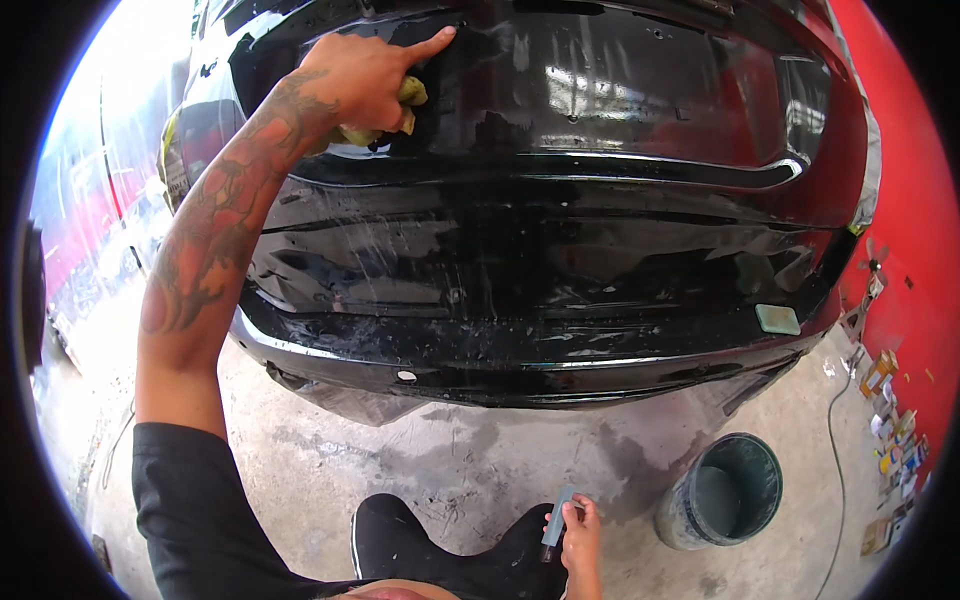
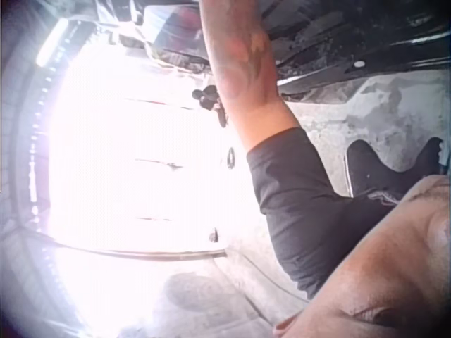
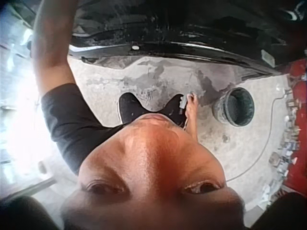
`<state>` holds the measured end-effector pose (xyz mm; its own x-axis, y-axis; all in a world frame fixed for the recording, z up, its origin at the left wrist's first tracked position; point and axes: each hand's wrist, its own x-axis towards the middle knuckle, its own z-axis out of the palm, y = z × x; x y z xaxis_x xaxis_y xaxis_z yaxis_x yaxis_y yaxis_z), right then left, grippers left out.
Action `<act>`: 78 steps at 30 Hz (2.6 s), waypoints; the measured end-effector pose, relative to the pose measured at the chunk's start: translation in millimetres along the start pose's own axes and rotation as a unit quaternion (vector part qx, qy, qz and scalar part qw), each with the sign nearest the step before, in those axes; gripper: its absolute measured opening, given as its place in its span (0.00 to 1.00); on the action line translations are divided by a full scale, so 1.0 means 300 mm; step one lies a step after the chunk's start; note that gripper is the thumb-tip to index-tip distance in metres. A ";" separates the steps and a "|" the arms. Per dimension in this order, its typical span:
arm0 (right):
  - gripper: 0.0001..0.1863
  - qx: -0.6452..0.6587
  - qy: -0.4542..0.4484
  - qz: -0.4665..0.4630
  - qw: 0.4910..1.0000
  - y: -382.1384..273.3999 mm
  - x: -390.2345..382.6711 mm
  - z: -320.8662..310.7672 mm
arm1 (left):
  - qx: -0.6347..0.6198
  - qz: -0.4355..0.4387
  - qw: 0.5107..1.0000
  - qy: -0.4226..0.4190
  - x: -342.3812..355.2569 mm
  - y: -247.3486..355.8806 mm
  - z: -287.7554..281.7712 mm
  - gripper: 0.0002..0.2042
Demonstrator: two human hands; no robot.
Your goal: The person wet-sands the rear panel of a car using a sanding block, periodically wetting and wiping down the surface with a cloth dipped in a bucket of water.
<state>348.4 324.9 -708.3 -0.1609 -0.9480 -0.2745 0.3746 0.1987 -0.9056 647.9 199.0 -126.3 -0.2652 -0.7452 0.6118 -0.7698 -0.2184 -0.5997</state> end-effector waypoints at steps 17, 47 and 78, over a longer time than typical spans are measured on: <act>0.22 -0.155 0.023 -0.368 0.916 -0.368 0.017 0.070 | -0.055 0.022 0.998 -0.003 -0.168 -0.007 0.118 0.46; 0.15 -0.396 0.124 -0.881 0.229 -1.631 0.170 1.155 | -0.466 -0.170 0.846 0.195 -0.722 0.491 0.729 0.23; 0.17 -0.397 0.106 -0.895 0.173 -1.623 0.186 1.144 | -0.461 -0.167 0.848 0.202 -0.736 0.492 0.734 0.25</act>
<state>470.5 90.1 -171.7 0.5675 0.3467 0.7468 -0.6795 -0.3150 0.6626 720.6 192.5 -463.5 0.0224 -0.4211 0.9067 -0.9182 0.3501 0.1853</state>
